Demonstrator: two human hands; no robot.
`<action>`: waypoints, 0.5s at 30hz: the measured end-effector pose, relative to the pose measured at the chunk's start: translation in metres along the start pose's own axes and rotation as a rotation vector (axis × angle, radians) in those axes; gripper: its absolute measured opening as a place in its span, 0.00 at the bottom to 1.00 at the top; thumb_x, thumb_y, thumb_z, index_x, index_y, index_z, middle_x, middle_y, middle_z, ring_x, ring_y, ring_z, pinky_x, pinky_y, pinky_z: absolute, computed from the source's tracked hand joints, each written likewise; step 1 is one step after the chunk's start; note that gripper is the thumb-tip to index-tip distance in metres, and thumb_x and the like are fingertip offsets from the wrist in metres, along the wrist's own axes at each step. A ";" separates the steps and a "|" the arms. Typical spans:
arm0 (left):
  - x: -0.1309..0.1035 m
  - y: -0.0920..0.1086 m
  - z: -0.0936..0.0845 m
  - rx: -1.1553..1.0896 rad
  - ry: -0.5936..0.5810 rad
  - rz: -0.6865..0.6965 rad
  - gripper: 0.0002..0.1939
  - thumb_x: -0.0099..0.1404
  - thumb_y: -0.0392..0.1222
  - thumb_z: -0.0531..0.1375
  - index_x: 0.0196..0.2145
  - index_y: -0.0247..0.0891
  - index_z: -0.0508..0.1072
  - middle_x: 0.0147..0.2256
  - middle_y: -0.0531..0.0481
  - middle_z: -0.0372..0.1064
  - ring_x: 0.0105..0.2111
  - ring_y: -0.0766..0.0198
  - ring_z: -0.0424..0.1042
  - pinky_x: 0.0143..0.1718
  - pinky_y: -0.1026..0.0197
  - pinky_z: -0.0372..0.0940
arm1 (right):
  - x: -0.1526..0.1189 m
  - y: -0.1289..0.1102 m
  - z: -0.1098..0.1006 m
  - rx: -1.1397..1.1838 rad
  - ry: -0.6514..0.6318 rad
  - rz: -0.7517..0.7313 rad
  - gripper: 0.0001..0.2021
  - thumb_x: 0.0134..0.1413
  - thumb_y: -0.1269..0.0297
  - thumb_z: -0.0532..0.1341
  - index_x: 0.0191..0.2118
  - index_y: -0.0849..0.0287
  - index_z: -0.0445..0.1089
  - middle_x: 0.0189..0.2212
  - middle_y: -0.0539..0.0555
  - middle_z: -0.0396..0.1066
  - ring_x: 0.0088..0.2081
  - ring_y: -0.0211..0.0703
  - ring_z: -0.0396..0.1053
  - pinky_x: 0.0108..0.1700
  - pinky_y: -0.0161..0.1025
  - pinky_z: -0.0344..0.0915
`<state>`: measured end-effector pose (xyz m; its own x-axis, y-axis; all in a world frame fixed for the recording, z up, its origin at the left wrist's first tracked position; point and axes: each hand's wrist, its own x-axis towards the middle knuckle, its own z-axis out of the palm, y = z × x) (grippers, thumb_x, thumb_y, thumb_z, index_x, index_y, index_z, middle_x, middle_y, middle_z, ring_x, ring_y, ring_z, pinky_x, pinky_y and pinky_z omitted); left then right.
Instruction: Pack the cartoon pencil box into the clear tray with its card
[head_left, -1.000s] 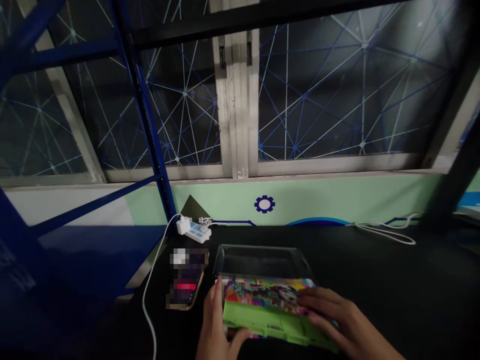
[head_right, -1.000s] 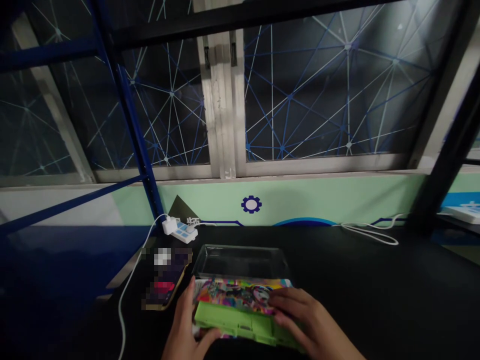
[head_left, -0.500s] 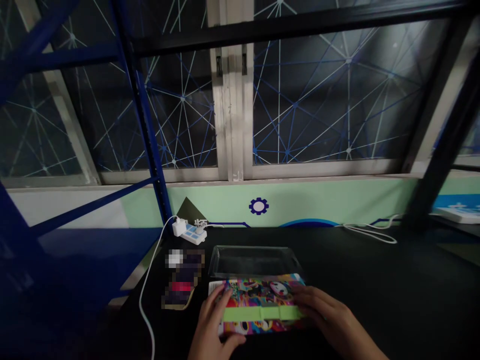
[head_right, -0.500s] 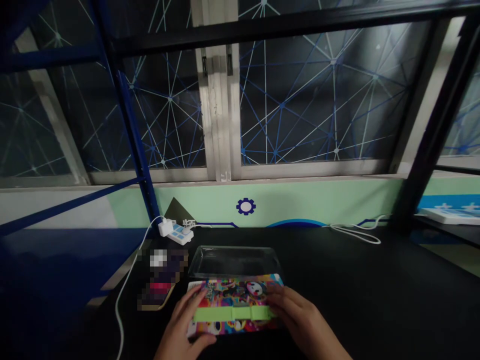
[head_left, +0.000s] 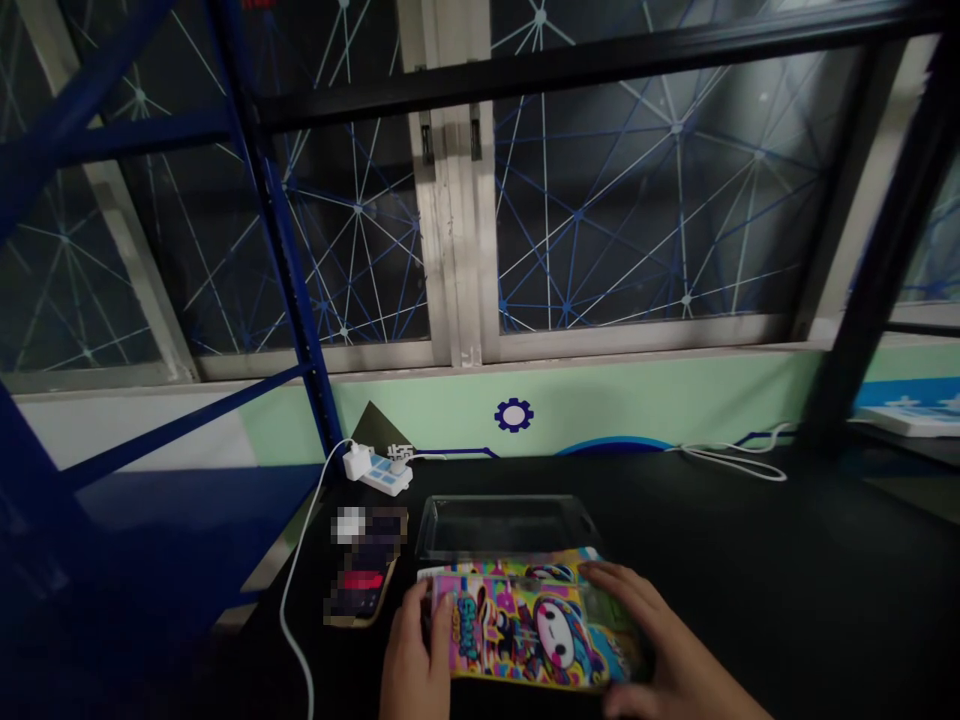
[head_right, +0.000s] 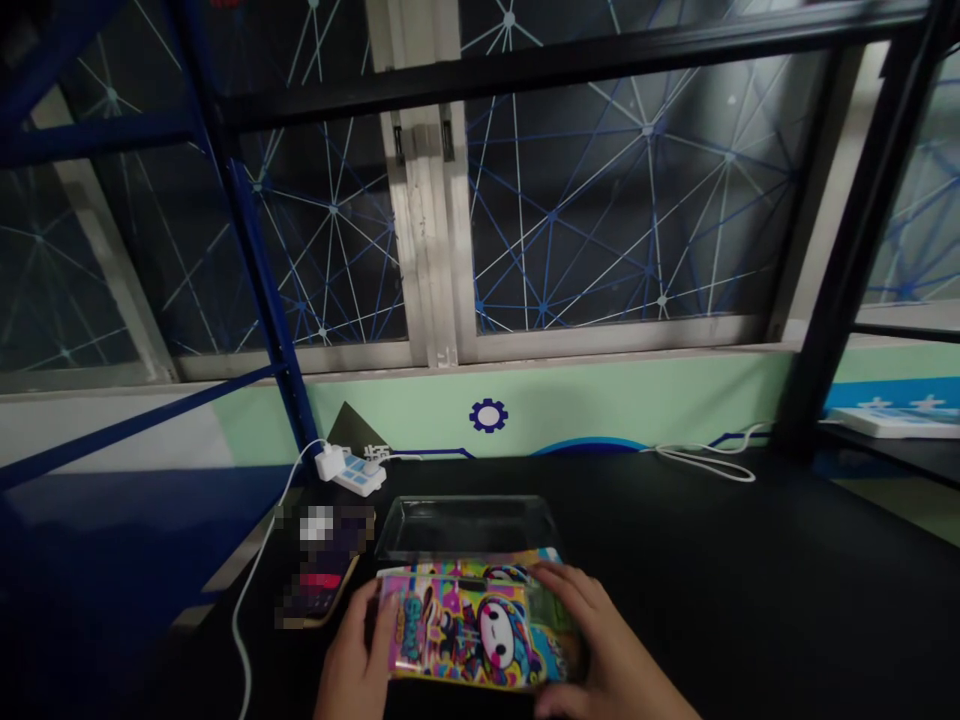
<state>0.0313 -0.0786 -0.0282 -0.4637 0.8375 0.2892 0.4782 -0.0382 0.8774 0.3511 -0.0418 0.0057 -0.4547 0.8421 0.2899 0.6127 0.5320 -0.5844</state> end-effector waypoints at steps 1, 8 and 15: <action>0.000 0.003 0.000 0.001 -0.005 -0.013 0.30 0.71 0.62 0.49 0.58 0.38 0.69 0.51 0.38 0.77 0.52 0.49 0.76 0.55 0.49 0.68 | -0.004 0.003 0.002 -0.035 -0.011 0.005 0.55 0.37 0.42 0.76 0.70 0.53 0.57 0.69 0.67 0.57 0.67 0.71 0.57 0.66 0.65 0.57; -0.003 -0.003 -0.003 -0.059 -0.066 0.169 0.29 0.64 0.59 0.58 0.56 0.37 0.71 0.52 0.37 0.74 0.53 0.48 0.74 0.56 0.50 0.68 | -0.001 -0.002 -0.003 -0.091 0.013 -0.020 0.42 0.47 0.50 0.71 0.67 0.54 0.61 0.65 0.67 0.60 0.65 0.71 0.58 0.65 0.67 0.58; 0.037 0.030 0.000 0.093 -0.054 0.250 0.33 0.59 0.44 0.64 0.61 0.39 0.65 0.55 0.41 0.67 0.60 0.47 0.65 0.62 0.45 0.61 | 0.082 -0.012 -0.061 -0.081 -0.040 -0.163 0.43 0.44 0.47 0.73 0.65 0.56 0.64 0.60 0.63 0.62 0.63 0.64 0.58 0.66 0.63 0.54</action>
<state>0.0291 -0.0489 0.0087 -0.2833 0.8360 0.4699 0.6404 -0.1998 0.7416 0.3457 0.0262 0.0826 -0.5768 0.7408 0.3443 0.5781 0.6679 -0.4687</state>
